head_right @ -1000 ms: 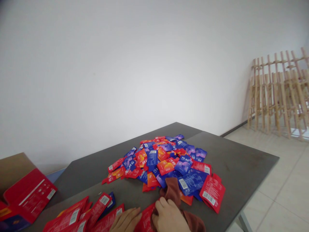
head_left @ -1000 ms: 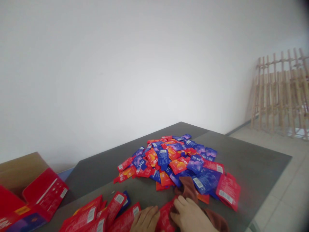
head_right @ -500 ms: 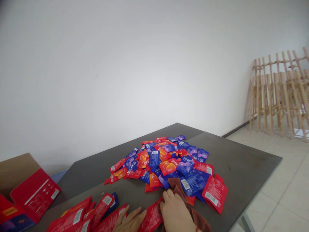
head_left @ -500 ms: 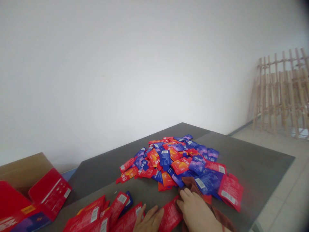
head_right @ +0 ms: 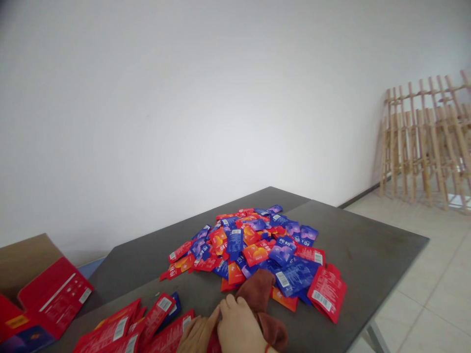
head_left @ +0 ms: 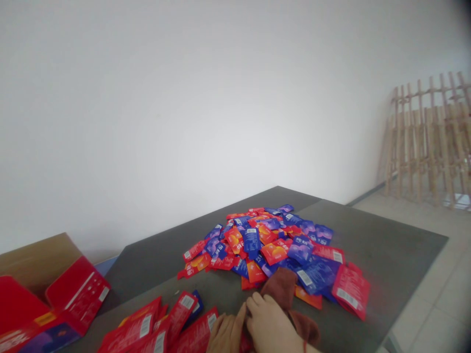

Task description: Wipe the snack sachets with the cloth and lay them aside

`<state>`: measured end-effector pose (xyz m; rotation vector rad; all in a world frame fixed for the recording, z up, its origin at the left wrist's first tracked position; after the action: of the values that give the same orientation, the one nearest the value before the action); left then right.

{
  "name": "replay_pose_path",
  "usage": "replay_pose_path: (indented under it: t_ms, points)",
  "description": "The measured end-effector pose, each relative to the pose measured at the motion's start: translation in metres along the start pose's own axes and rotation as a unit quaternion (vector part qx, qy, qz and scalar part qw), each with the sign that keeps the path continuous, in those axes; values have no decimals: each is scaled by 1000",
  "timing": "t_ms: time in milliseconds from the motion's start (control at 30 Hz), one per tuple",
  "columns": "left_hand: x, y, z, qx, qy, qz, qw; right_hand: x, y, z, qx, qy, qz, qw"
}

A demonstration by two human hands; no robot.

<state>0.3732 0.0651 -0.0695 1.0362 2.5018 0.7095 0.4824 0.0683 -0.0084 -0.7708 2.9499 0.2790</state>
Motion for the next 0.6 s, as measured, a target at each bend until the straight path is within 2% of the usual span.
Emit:
replay_pose_path:
  t_ms: [100, 267, 333, 467, 600]
  points:
    - [0, 0, -4, -14, -11, 6, 1000, -9, -7, 1, -2, 10, -11, 1000]
    - [0, 2, -8, -11, -32, 6, 999, -49, -25, -5, 3, -29, 113, 993]
    - [1, 1, -8, -4, -34, 4, 999, -54, -24, -4, 11, -37, 130, 991]
    - [4, -3, -2, 13, -24, -1, 1000, -42, -13, -2, 9, -29, 91, 995]
    - [6, -11, 5, 22, 10, 9, 1000, -22, -10, -5, -13, 8, 9, 1000]
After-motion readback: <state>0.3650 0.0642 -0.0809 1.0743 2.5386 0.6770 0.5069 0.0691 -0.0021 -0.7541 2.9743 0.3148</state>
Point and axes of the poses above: each hand's wrist, its own y-axis towards the middle knuckle, its own z-axis out of the palm, x = y × z, the point moved 6 cm from there along y, towards the middle knuckle, and after that the axes turned 13 degrees about -y, right-handed, at the moved point
